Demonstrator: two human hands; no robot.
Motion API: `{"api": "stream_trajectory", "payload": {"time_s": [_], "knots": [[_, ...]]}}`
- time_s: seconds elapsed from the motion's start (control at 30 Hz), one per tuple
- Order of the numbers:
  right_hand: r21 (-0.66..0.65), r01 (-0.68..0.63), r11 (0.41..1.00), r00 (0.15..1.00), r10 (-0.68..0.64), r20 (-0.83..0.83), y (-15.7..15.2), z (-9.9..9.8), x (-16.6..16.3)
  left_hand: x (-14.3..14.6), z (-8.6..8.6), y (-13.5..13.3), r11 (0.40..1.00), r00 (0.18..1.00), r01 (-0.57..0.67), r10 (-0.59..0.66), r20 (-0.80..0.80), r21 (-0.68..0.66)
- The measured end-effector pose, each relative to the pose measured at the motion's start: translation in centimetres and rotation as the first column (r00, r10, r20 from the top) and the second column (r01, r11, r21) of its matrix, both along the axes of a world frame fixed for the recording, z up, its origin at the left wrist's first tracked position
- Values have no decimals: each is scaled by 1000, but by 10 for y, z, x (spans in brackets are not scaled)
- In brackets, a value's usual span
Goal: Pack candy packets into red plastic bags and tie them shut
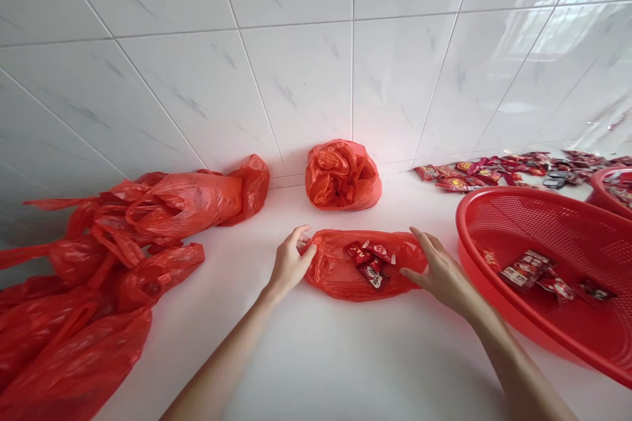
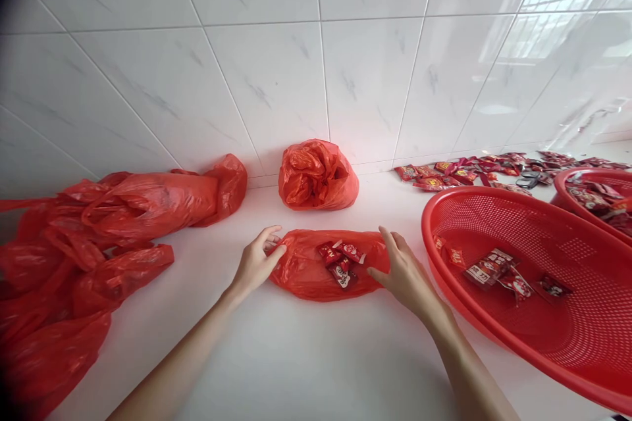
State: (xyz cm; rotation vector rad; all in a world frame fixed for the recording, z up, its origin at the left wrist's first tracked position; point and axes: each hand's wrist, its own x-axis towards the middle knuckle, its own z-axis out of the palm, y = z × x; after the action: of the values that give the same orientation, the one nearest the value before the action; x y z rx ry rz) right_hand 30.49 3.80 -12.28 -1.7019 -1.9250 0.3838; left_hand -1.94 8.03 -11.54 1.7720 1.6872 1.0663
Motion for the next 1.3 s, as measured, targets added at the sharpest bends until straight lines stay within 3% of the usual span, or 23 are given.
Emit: {"api": "stream_trajectory", "payload": {"time_s": [0.23,0.4,0.6,0.8,0.93,1.1,1.2,1.3], "knots": [[24,83,996,955,-73,-287,4,20,5,-6,41,-1,1000,971,-13,13,239,-3],[-11,29,1000,738,-29,-674,-3,47,-6,-4,78,-10,1000,909,5,-16,416,26],[137,94,986,501,72,-862,-2,62,-12,7,113,-20,959,780,-98,-92,619,266],[237,144,961,467,146,-872,3,92,-15,13,138,-29,892,760,-169,-153,632,419],[349,116,930,473,257,-843,5,123,-26,23,145,-38,850,814,-72,-252,523,522],[427,-166,889,550,443,-708,3,154,-54,47,145,-53,785,887,195,-397,235,589],[502,-329,800,613,585,-531,1,164,-72,63,143,-58,763,900,290,-423,106,577],[592,-397,701,656,668,-351,0,170,-84,76,142,-58,777,904,290,-414,108,558]]}}
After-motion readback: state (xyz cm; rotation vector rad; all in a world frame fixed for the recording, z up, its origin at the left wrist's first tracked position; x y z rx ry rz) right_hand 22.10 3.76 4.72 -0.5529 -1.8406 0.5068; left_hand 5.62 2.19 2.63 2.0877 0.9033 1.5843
